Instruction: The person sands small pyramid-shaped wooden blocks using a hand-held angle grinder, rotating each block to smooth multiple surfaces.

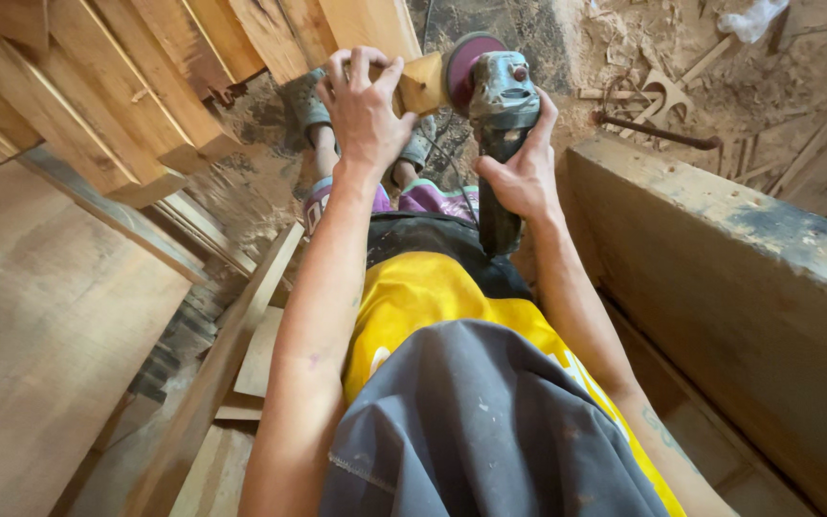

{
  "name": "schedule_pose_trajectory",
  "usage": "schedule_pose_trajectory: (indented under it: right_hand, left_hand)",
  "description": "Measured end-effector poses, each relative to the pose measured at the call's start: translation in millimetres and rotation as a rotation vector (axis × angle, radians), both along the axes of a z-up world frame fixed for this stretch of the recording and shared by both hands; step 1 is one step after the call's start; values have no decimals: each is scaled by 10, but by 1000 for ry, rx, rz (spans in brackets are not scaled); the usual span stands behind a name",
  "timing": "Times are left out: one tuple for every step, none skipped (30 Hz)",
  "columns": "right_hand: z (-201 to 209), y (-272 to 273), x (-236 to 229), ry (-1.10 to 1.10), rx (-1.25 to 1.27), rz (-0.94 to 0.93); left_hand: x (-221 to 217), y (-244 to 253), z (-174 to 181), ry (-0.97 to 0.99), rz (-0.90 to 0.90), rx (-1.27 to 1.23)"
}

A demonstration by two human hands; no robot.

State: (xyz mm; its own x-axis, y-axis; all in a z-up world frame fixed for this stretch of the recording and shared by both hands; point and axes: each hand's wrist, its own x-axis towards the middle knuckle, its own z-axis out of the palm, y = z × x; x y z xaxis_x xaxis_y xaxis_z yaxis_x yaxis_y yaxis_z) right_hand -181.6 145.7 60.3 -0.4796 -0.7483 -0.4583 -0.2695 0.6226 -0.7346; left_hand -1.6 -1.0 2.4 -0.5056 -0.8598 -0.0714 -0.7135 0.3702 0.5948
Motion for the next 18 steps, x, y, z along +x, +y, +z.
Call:
schedule_pose_trajectory:
  right_hand:
    - [-8,-15,2,4,-42,30]
    - [-1,-2,0,12,-77,54]
    - [-5,-1,5,-17,-67,53]
    - [-13,-16,12,-45,-58,51]
    - [-17,-29,25,-72,-49,50]
    - [-18,-45,37,-59,-48,54]
    - [-12,-55,49,-46,-47,58]
    - [-6,-69,47,-36,-47,67]
    - [2,-78,38,-56,4,36]
    - [1,-95,25,-77,54,8]
    - [1,-103,4,-98,103,-19]
    - [11,-78,-19,-69,96,-27]
    - [15,-50,-41,-40,89,-34]
    - [4,-41,-67,-8,77,-44]
    - [-5,-27,-92,0,66,-49]
    - [-6,2,-109,7,57,-55]
    - [-10,27,-126,13,49,-61]
    - [-11,65,-128,11,26,-64]
  left_hand:
    - [12,-21,6,-2,0,0]
    - [9,-14,14,-6,-3,-5]
    - [7,-6,22,-10,-5,-10]
    - [-2,-9,28,-12,-8,-16]
    - [-4,-11,37,-10,-15,-11]
    - [0,-12,50,-9,-19,-9]
    - [-1,-15,62,-8,-23,-7]
    - [-2,-16,70,-10,-18,-7]
    - [-3,-13,76,-13,-13,-6]
    - [2,-21,71,-16,-4,-7]
    - [7,-30,60,-14,-5,0]
    - [3,-17,51,-11,-10,11]
    - [5,-4,39,-8,-15,23]
    - [4,-24,14,-26,-37,30]
    - [7,-49,-13,-43,-60,37]
    - [21,-61,-33,-63,-85,46]
    - [25,-94,-59,-105,-99,-24]
    - [51,-91,-70,-151,-113,-89]
